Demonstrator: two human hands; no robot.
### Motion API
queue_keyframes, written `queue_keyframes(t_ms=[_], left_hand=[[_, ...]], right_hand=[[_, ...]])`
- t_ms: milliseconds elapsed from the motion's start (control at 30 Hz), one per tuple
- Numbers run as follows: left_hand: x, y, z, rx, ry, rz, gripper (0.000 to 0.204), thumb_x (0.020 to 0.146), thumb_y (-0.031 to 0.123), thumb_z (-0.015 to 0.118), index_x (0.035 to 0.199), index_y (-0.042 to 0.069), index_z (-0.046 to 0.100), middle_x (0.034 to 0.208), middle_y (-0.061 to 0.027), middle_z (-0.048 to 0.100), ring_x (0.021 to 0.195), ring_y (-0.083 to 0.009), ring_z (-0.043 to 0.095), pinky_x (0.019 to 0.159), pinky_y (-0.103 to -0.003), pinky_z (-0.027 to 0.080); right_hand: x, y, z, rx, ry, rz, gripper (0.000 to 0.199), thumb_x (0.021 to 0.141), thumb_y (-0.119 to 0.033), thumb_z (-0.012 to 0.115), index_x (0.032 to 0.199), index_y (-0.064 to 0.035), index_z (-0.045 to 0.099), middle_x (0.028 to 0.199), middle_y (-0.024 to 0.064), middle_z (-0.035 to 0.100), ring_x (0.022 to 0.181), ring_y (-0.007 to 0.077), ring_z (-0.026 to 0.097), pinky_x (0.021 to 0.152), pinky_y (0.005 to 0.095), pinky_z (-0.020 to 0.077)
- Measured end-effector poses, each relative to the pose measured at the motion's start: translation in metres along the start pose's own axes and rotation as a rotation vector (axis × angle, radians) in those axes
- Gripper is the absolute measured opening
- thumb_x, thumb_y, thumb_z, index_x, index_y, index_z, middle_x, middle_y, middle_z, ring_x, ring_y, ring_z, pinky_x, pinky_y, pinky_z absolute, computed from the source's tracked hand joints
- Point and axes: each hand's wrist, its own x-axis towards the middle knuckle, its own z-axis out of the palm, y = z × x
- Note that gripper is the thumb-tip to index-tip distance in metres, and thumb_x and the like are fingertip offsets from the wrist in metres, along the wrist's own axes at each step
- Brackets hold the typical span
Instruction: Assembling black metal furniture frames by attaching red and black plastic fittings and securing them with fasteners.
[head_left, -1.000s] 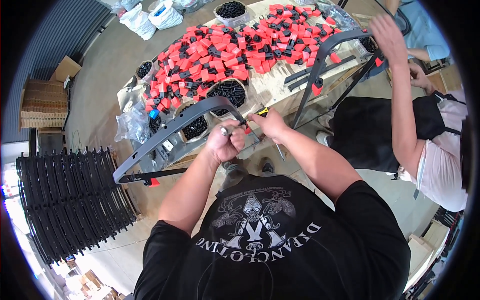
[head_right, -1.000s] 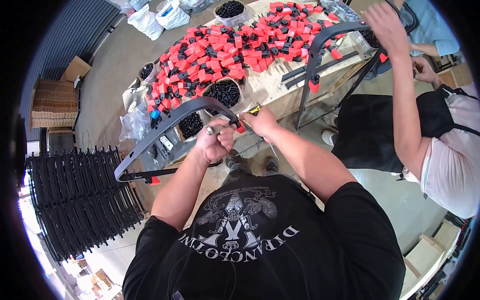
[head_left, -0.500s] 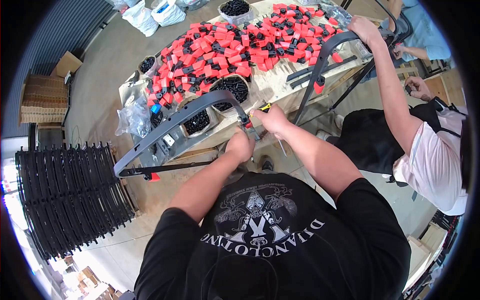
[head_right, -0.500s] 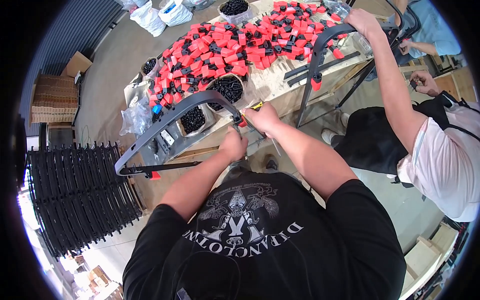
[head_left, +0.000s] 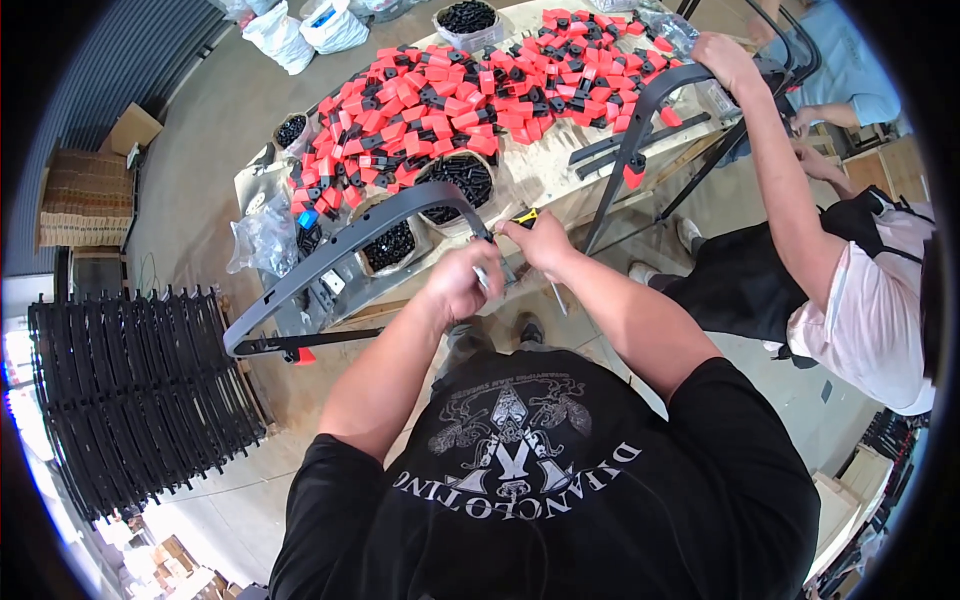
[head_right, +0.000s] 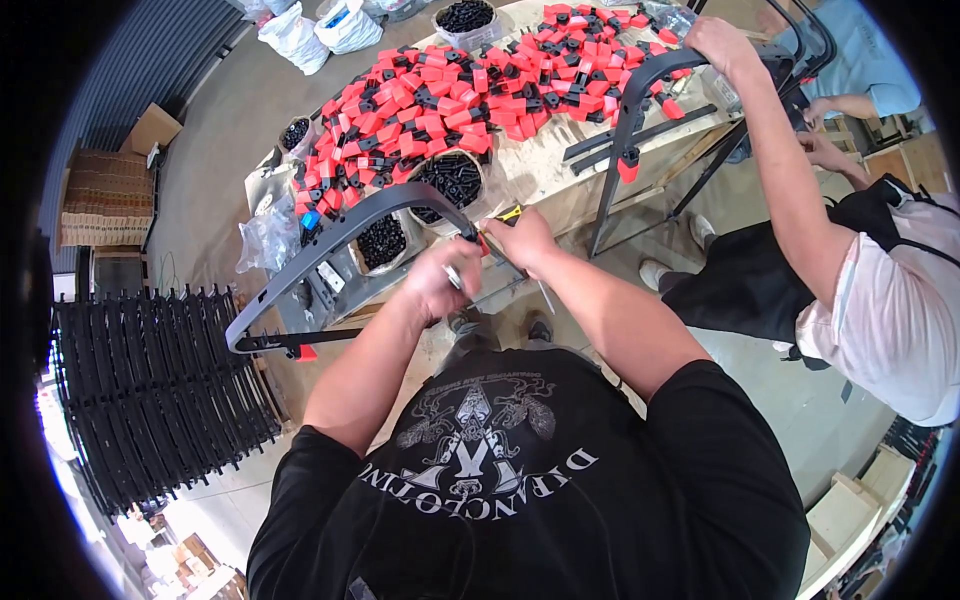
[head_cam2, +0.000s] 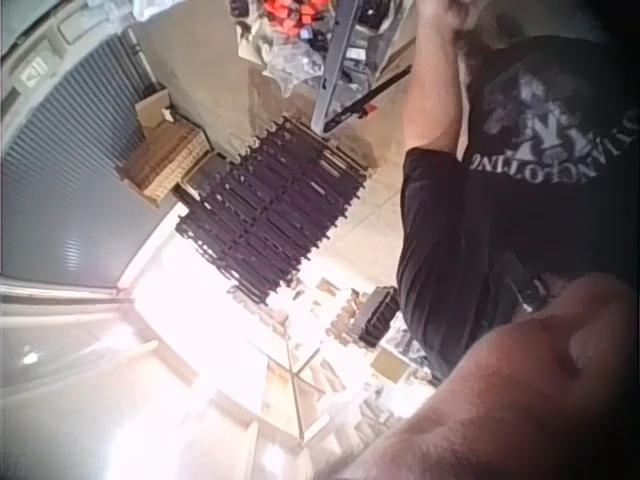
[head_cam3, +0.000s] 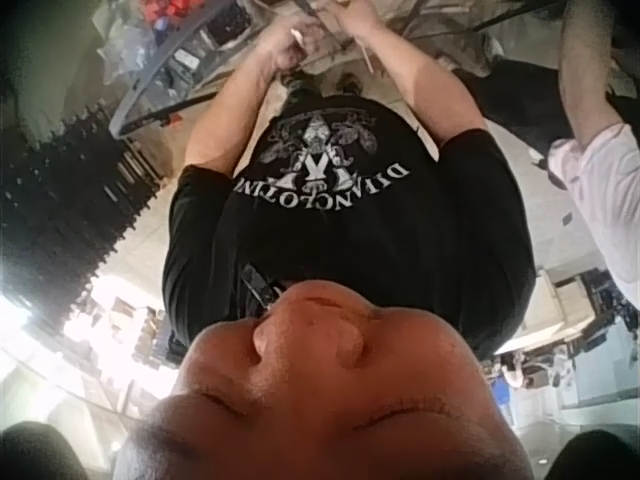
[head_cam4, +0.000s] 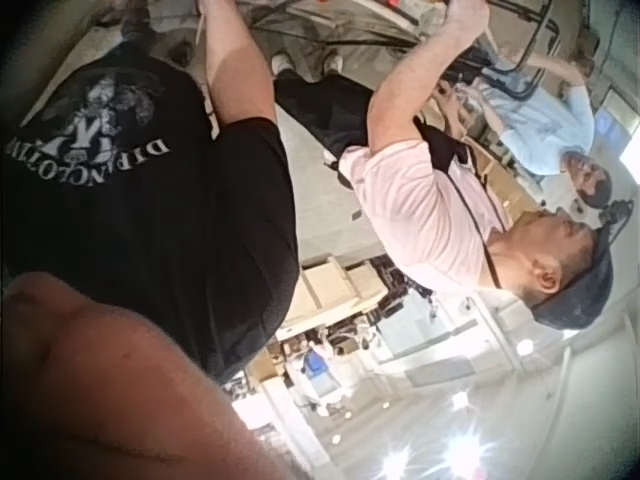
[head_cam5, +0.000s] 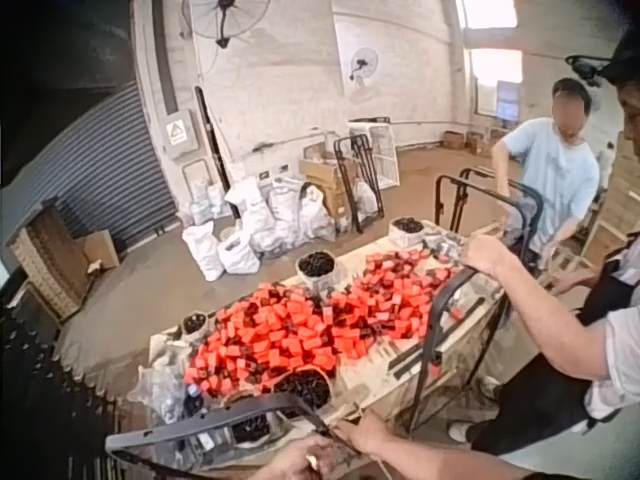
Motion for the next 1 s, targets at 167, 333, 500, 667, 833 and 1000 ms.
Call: queue_keyframes(t_ms=[167,333,500,667,833,1000], left_hand=[[0.024,-0.055,0.021,0.911,0.593,0.207,0.032,0.087,0.027,0.065,0.089,-0.005,0.063,0.085,-0.0206,0.071,0.080,-0.0253,0.073,0.064,-0.042,0.055],[0.002,0.006,-0.012,-0.359,-0.143,-0.098,0.027,0.092,0.024,0.065,0.092,-0.003,0.063,0.082,-0.0116,0.069,0.070,-0.0213,0.069,0.062,-0.038,0.055],[0.000,-0.040,0.035,0.698,0.423,0.310,0.042,0.089,0.026,0.064,0.110,-0.010,0.054,0.093,-0.0255,0.069,0.086,-0.0428,0.069,0.080,-0.047,0.055],[0.003,-0.002,0.001,0.274,0.210,0.035,0.031,0.088,0.023,0.065,0.098,-0.006,0.059,0.082,-0.0211,0.069,0.073,-0.0382,0.068,0.069,-0.045,0.055],[0.010,-0.055,0.027,0.754,0.592,0.447,0.026,0.088,0.024,0.064,0.090,-0.001,0.064,0.078,-0.0141,0.068,0.065,-0.0243,0.066,0.054,-0.040,0.051],[0.013,-0.031,0.023,0.577,0.397,0.122,0.026,0.089,0.026,0.064,0.091,0.000,0.065,0.079,-0.0126,0.069,0.064,-0.0226,0.065,0.051,-0.038,0.049]], right_hand=[[-0.008,-0.021,-0.002,0.003,-0.057,0.001,0.052,0.082,-0.035,0.083,0.100,0.0119,0.067,0.090,0.0231,0.073,0.082,0.0305,0.072,0.075,0.0410,0.0552],[0.012,0.014,0.005,0.000,0.009,-0.077,0.059,0.082,-0.036,0.083,0.105,0.0141,0.063,0.095,0.0244,0.073,0.086,0.0305,0.073,0.076,0.0413,0.0555],[0.001,0.002,-0.005,-0.016,-0.050,-0.020,0.070,0.081,-0.040,0.084,0.113,0.0162,0.057,0.101,0.0268,0.071,0.091,0.0333,0.072,0.079,0.0407,0.0556],[0.006,0.011,-0.002,-0.130,0.014,-0.011,0.063,0.083,-0.037,0.084,0.112,0.0118,0.058,0.097,0.0206,0.071,0.088,0.0246,0.068,0.079,0.0379,0.0540],[-0.006,-0.003,-0.003,-0.085,-0.024,-0.032,0.064,0.082,-0.037,0.084,0.114,0.0113,0.057,0.101,0.0212,0.071,0.091,0.0257,0.069,0.081,0.0376,0.0542],[0.000,0.007,-0.007,-0.093,-0.015,-0.059,0.071,0.082,-0.041,0.083,0.115,0.0145,0.054,0.101,0.0263,0.070,0.093,0.0322,0.070,0.082,0.0400,0.0547]])
